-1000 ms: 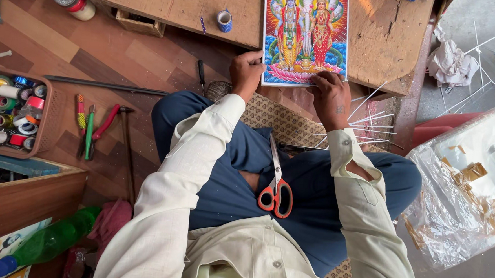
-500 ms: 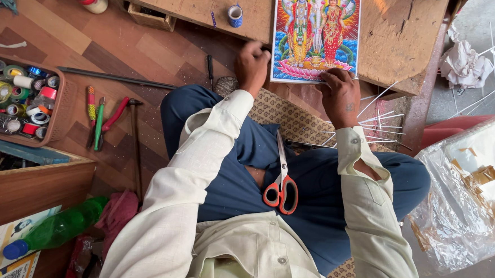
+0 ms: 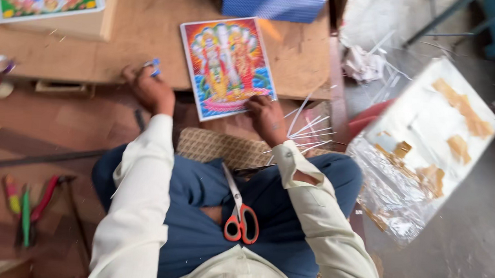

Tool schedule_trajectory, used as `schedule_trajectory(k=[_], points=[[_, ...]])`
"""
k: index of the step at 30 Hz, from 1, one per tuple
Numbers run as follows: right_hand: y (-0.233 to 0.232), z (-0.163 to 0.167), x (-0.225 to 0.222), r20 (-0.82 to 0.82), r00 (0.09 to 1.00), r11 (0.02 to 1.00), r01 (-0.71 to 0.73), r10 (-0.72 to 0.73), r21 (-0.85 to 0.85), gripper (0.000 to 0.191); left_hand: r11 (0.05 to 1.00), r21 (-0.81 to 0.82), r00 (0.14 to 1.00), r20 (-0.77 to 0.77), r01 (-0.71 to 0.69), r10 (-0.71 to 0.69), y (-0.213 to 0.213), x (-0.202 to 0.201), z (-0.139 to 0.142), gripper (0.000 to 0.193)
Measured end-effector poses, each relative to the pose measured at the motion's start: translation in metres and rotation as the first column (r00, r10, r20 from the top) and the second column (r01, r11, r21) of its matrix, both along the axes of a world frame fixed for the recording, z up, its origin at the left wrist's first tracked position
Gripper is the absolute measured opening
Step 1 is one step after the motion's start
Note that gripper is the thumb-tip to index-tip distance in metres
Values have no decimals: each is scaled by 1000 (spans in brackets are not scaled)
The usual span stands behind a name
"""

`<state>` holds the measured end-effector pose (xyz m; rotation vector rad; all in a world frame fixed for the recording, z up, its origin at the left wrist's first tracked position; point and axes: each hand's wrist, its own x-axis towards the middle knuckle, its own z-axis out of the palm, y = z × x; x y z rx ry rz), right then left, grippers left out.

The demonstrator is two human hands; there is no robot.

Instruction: The person sits on the floor and assembles a decorative art piece by attaching a printed image to a cardboard backing. They use scissors to trim the image and a knife to cut tape, then apply tape to secure the image to the board.

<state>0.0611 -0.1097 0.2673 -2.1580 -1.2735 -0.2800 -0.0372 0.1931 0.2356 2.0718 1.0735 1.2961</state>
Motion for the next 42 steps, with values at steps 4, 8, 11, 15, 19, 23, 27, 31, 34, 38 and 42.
schedule_trajectory(k=[4,8,11,15,19,23,27,31,34,38,42], points=[[-2,12,-6,-20,1000,999,15,-15,-31,21,983,88,986,23,163,-166,-24,-14,26,27],[-1,9,-3,-15,1000,1000,10,-10,-29,23,843,-64,813,311,534,-492,-64,-30,35,24],[0,7,-5,-72,997,1000,-21,22,9,36,696,-145,696,336,704,-634,-90,-52,31,25],[-4,22,-25,-42,999,1000,14,-14,10,43,500,-327,598,429,802,-677,-110,-79,27,24],[-11,46,-53,-703,696,956,80,149,282,36,302,-429,508,532,851,-678,-123,-86,29,23],[-16,53,-69,-910,177,891,199,376,407,35,54,-491,415,666,870,-620,-135,-85,28,21],[-17,37,-78,-935,220,925,198,280,323,21,19,-564,442,624,826,-644,-143,-86,22,17],[-17,17,-81,-919,261,897,257,294,360,10,189,-587,492,412,787,-767,-146,-87,18,20],[-14,4,-82,-932,223,889,300,286,345,8,381,-545,541,165,747,-825,-147,-86,16,29],[-9,-13,-81,-939,141,868,356,315,345,8,424,-438,522,130,793,-843,-148,-81,13,29],[-14,-37,-71,-941,206,848,413,269,333,9,492,-433,546,2,756,-838,-146,-78,15,38]])
